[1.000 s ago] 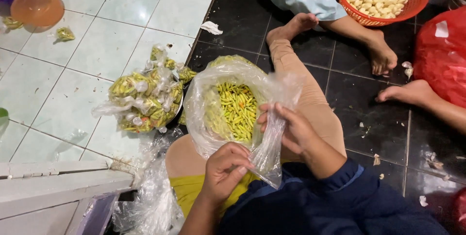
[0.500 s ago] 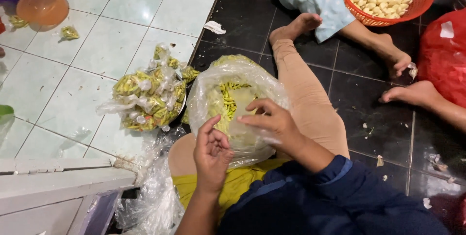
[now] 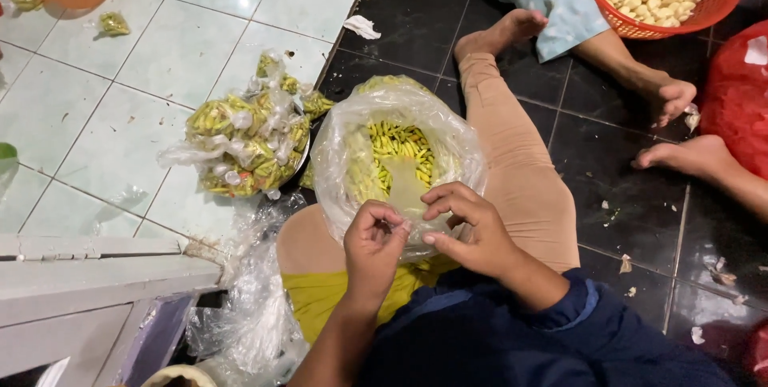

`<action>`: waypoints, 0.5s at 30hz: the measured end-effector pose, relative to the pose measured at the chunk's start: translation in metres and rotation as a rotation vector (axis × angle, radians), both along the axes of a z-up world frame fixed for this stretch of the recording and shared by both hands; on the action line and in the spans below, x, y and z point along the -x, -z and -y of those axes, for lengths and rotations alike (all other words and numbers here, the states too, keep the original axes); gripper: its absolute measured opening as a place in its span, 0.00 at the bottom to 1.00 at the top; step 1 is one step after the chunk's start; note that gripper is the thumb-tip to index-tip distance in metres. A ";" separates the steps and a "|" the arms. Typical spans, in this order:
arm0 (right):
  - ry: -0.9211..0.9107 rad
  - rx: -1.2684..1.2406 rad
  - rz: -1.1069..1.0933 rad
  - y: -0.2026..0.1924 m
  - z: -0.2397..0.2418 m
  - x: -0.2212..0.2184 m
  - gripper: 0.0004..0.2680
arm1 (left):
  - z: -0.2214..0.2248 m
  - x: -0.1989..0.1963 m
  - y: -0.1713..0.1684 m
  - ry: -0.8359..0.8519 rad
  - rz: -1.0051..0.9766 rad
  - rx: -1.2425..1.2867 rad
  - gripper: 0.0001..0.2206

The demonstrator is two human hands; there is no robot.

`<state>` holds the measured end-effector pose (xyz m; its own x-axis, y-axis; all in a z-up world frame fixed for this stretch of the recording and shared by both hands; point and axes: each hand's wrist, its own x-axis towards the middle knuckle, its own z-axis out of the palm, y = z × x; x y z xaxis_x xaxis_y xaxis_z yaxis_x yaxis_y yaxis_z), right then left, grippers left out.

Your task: Manually portioning green chilies from a large bulk bag into smaller individual plastic bags and tying them shut.

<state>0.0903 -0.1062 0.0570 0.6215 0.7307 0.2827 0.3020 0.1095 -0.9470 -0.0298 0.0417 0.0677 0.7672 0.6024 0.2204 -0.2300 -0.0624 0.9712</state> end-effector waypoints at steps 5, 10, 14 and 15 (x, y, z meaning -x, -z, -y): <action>0.182 0.108 -0.003 0.007 0.001 -0.001 0.07 | 0.007 -0.001 0.006 0.063 0.066 -0.008 0.12; 0.214 0.107 -0.156 0.047 0.005 -0.001 0.01 | 0.010 -0.002 0.038 0.048 -0.053 0.035 0.15; 0.110 -0.064 -0.264 0.032 0.001 0.007 0.01 | 0.001 -0.009 0.048 0.001 -0.125 0.056 0.12; 0.110 -0.085 -0.509 0.031 -0.002 0.012 0.02 | 0.001 -0.010 0.044 0.023 -0.199 0.037 0.11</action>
